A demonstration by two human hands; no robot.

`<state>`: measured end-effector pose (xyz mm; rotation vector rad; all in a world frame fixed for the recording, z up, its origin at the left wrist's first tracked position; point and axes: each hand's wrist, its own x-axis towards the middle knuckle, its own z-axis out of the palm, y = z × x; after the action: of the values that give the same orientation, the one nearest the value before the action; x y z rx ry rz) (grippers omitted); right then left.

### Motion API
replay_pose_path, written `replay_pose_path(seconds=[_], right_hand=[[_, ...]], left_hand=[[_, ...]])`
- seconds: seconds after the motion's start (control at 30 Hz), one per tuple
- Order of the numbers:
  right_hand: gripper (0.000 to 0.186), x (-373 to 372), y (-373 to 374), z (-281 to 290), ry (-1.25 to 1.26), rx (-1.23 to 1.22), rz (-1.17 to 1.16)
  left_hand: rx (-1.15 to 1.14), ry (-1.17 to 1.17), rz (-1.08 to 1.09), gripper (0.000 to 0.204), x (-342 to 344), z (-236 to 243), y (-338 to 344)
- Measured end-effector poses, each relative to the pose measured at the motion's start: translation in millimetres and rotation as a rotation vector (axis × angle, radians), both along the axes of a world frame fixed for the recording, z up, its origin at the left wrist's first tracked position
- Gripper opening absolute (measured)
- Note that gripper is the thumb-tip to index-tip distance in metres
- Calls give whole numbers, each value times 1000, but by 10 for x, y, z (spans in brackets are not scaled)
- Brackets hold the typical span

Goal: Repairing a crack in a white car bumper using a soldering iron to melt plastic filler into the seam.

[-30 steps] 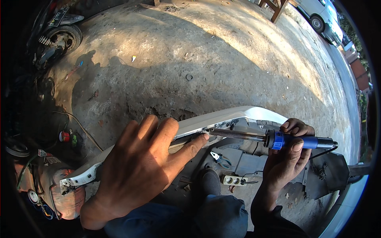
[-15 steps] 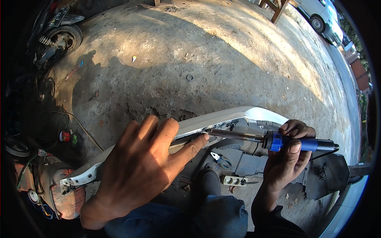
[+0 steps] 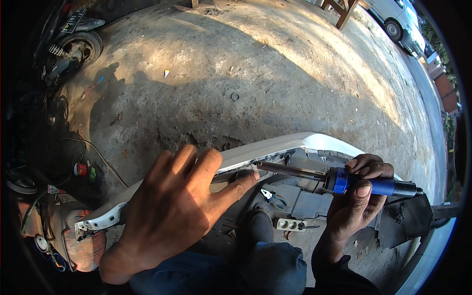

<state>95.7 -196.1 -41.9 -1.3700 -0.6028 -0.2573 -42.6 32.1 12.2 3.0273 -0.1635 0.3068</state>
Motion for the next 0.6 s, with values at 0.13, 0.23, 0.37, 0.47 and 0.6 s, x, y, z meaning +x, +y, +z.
replay_pose_path(seconds=[0.13, 0.23, 0.37, 0.47, 0.6], right_hand=[[45, 0, 22, -16, 21, 12, 3], [46, -12, 8, -34, 15, 11, -7], [46, -43, -13, -35, 17, 7, -22], [45, -36, -8, -48, 6, 3, -20], [45, -43, -6, -48, -13, -9, -28]], left_hand=[[-30, 18, -11, 63, 2, -1, 20], [-36, 17, -4, 64, 0, -17, 15], [-28, 10, -32, 64, -5, -28, 21], [-23, 33, -11, 64, -23, -11, 12], [-32, 24, -20, 64, -15, -10, 8]])
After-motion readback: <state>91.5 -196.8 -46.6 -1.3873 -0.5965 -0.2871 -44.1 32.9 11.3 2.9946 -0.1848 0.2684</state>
